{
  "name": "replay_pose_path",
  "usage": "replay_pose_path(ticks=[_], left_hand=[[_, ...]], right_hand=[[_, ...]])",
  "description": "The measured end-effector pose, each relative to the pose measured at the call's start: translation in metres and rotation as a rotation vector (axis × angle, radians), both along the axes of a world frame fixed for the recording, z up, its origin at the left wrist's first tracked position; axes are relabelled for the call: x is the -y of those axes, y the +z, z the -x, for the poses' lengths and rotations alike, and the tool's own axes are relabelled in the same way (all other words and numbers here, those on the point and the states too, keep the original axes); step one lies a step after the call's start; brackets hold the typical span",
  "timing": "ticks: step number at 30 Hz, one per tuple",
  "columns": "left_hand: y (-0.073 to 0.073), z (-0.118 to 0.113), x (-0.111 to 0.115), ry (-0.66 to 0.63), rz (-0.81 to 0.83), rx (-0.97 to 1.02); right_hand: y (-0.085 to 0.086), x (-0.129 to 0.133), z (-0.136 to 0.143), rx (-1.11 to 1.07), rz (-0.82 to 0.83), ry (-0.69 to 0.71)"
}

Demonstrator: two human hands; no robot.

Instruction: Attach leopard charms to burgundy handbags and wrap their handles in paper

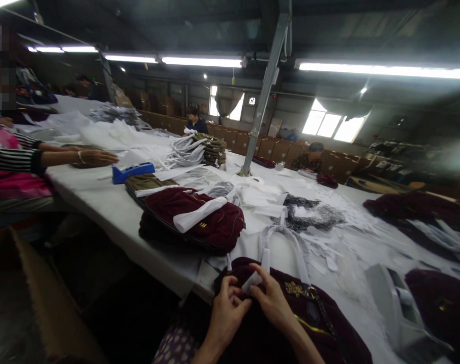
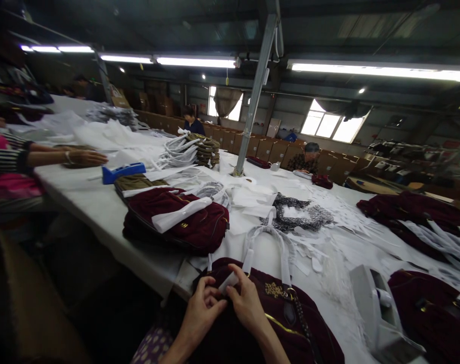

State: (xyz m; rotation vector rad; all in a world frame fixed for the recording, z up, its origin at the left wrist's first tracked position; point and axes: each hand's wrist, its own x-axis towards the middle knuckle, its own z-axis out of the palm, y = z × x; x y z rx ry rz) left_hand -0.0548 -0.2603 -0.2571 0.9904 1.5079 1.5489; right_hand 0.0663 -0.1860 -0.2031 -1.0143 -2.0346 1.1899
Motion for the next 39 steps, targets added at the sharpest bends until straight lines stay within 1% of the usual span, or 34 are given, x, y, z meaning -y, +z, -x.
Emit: replay_pose_path(ticks=[3,6,9,11,14,16,19,23,25,29,34,39], left_hand=[[0.002,0.0,0.001,-0.044,-0.044,0.131],[0.001,-0.001,0.0,-0.036,-0.025,0.151],[-0.003,-0.003,-0.002,0.009,0.02,0.14],[-0.005,-0.003,-0.002,0.024,0.036,0.16],[-0.006,-0.004,-0.002,0.016,0.016,0.182],[-0.005,-0.004,-0.002,0.023,-0.018,0.178],[-0.006,-0.003,-0.002,0.023,-0.04,0.155],[-0.007,0.0,-0.005,0.0,0.053,0.175],[-0.007,0.002,-0.006,-0.008,0.071,0.187],[-0.003,0.003,-0.005,-0.052,0.023,0.182],[0.002,0.002,-0.002,-0.055,-0.041,0.015],[0.001,0.004,-0.003,-0.085,-0.032,0.054]], right_hand=[[0.001,0.002,0.001,0.003,-0.037,0.026],[0.003,0.006,0.002,-0.005,-0.027,0.079],[0.001,0.009,0.002,-0.039,0.045,0.109],[-0.005,0.008,0.001,-0.08,0.111,0.097],[-0.013,0.005,-0.002,-0.123,0.191,0.052],[-0.015,0.003,-0.004,-0.122,0.214,0.048],[-0.01,0.001,-0.004,-0.093,0.186,0.069],[-0.004,0.003,-0.001,-0.052,0.102,0.1],[-0.004,0.005,0.001,-0.041,0.088,0.07],[-0.006,0.008,0.002,-0.016,0.076,0.026],[-0.001,0.009,0.0,-0.054,0.074,0.051],[0.001,0.008,0.001,-0.07,0.091,0.091]])
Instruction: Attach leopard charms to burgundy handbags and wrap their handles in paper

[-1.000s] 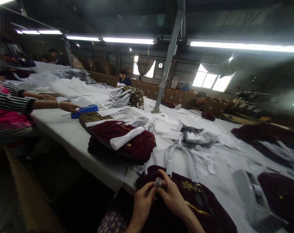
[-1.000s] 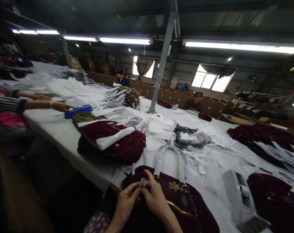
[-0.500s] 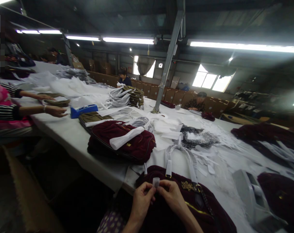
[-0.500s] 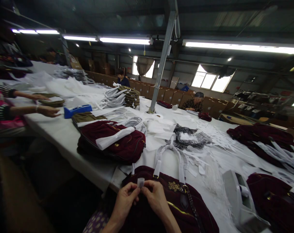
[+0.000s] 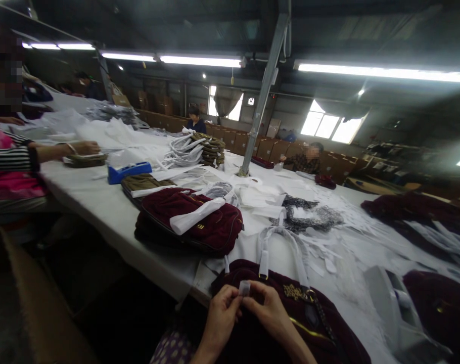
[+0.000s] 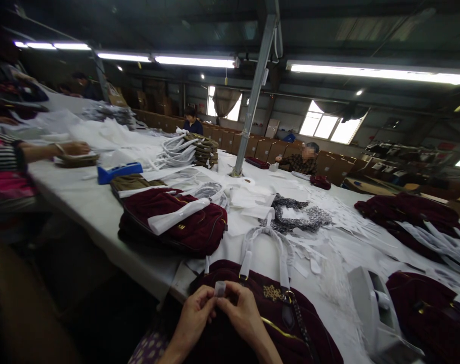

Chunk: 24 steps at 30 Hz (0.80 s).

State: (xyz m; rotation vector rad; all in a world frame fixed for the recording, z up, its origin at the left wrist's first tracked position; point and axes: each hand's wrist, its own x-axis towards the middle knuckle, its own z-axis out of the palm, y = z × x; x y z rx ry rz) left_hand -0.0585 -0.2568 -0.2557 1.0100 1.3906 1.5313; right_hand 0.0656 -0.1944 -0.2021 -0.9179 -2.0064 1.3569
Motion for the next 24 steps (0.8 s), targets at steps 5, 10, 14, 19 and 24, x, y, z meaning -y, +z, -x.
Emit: replay_pose_path(ticks=[5,10,14,19,24], left_hand=[[-0.002,0.001,-0.001,0.033,0.089,0.016],[-0.001,0.001,0.002,0.015,0.034,-0.008],[0.002,0.004,0.003,-0.03,0.003,-0.025],[0.005,0.008,0.004,-0.079,-0.033,0.009],[0.003,0.005,0.002,-0.039,0.074,0.043]], right_hand=[[0.0,0.001,0.003,0.004,-0.044,-0.019],[0.004,0.003,0.002,0.01,-0.05,-0.007],[-0.001,0.003,0.004,0.037,-0.067,-0.038],[-0.008,0.002,0.007,0.038,-0.093,-0.088],[-0.011,0.004,0.003,0.005,0.027,-0.079]])
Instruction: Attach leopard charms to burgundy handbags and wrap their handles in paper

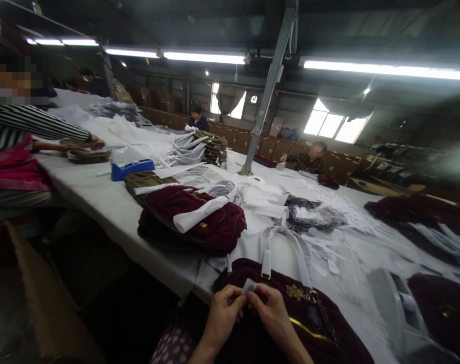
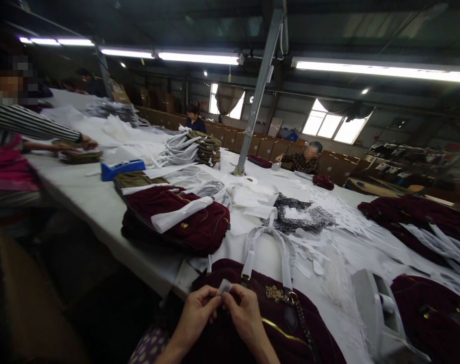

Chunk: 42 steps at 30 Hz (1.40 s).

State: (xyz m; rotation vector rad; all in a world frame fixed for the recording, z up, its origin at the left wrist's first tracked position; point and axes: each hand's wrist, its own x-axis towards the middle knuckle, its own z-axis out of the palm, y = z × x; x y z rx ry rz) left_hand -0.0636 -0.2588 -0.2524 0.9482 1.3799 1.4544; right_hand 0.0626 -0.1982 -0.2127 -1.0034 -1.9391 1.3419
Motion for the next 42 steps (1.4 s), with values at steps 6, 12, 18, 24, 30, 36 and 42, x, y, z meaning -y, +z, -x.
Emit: replay_pose_path(ticks=[6,12,18,24,30,36,42], left_hand=[[-0.001,-0.004,0.002,0.043,0.002,-0.011],[-0.005,-0.007,0.001,0.094,-0.061,-0.03],[-0.004,-0.006,0.003,0.05,-0.088,-0.037],[-0.001,-0.01,0.002,0.069,-0.056,0.039],[-0.012,-0.017,0.009,0.167,-0.217,-0.354],[-0.031,-0.015,0.006,0.077,-0.51,-0.836],[-0.03,-0.015,0.009,0.076,-0.476,-0.938]], right_hand=[[-0.001,0.004,-0.001,0.044,-0.084,-0.052],[-0.001,0.004,0.002,0.125,-0.161,-0.078],[-0.01,0.003,0.005,0.052,0.011,-0.113],[-0.009,0.001,0.008,0.064,0.059,-0.156],[-0.017,-0.002,0.01,-0.002,0.165,-0.2],[-0.026,-0.01,0.008,-0.164,0.36,-0.219],[-0.023,-0.011,0.011,-0.125,0.272,-0.176]])
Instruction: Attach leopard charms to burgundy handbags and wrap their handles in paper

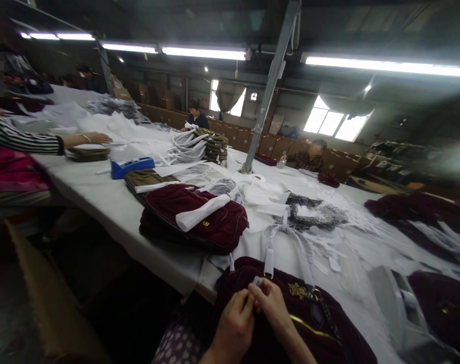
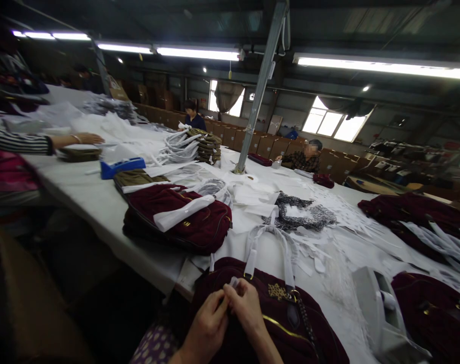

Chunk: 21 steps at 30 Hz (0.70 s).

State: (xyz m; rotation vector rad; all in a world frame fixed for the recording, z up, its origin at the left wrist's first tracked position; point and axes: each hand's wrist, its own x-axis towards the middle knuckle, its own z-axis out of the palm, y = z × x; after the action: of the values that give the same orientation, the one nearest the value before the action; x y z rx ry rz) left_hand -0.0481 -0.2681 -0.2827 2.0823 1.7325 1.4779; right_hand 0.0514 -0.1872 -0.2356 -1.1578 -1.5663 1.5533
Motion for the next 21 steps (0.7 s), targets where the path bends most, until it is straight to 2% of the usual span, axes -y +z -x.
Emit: replay_pose_path(ticks=[2,6,10,16,21], left_hand=[[0.007,0.0,0.001,-0.022,0.06,0.107],[0.027,0.004,-0.001,0.046,0.236,0.407],[0.044,0.011,-0.006,-0.002,0.373,0.449],[0.047,0.021,-0.013,-0.107,0.531,0.531],[0.045,0.023,-0.015,-0.257,0.592,0.683]], right_hand=[[0.0,0.002,0.0,0.039,-0.042,-0.018],[0.0,0.006,-0.006,-0.006,-0.054,0.025],[0.0,0.008,-0.012,-0.071,-0.054,0.032],[-0.002,0.008,-0.016,-0.119,-0.056,0.027],[-0.006,0.01,-0.019,-0.155,-0.033,0.016]])
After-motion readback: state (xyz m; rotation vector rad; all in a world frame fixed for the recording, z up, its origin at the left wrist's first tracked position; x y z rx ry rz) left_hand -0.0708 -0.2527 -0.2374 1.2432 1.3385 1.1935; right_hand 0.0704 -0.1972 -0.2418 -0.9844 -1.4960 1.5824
